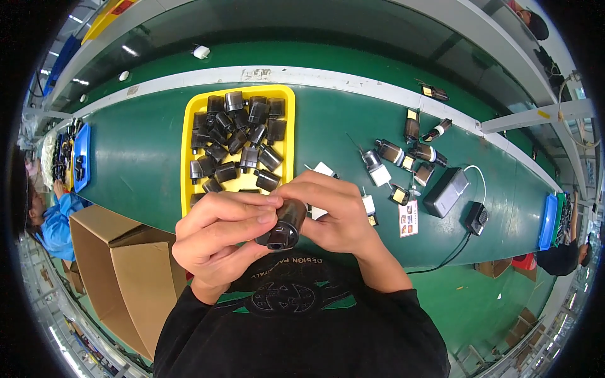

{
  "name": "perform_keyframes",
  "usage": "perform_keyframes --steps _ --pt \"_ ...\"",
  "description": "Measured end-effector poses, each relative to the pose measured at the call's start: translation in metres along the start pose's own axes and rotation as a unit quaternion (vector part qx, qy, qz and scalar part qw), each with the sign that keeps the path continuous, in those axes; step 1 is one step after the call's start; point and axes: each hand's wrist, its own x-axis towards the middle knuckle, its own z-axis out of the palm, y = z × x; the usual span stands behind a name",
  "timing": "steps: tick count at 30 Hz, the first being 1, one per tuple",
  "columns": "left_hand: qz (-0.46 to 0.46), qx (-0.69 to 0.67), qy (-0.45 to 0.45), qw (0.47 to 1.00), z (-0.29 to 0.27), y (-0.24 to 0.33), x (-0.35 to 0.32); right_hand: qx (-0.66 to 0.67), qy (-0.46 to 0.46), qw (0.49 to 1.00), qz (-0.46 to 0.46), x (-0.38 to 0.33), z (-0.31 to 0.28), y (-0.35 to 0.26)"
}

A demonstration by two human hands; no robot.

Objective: The person assembles small black and white plastic electronic components by hand on a factory assembly line.

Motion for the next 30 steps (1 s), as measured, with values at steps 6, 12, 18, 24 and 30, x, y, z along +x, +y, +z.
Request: perform_keyframes --steps 6,12,18,24,30 --pt "0.0 -0.007 0.007 1.0 -0.001 -0.002 -0.001 -0.043 0.007 0.999 0.024 -0.001 0.002 -0.012" --pt "0.008 -0.019 -0.012 1.0 -0.004 -0.002 0.001 -0.006 0.012 1.0 0.002 -0.003 0.003 -0.007" --pt "-0.001 -0.041 0.003 0.999 -0.003 -0.004 -0.002 0.033 0.005 0.999 0.012 -0.006 0.005 -0.003" --pt "0.006 -0.039 0.005 0.999 -0.004 -0.005 -0.003 0.055 0.004 0.998 0.006 -0.006 0.007 -0.001" --pt "-0.001 -0.032 0.009 0.999 -0.002 -0.004 -0.005 0.024 0.008 1.0 0.011 -0.007 0.007 -0.003"
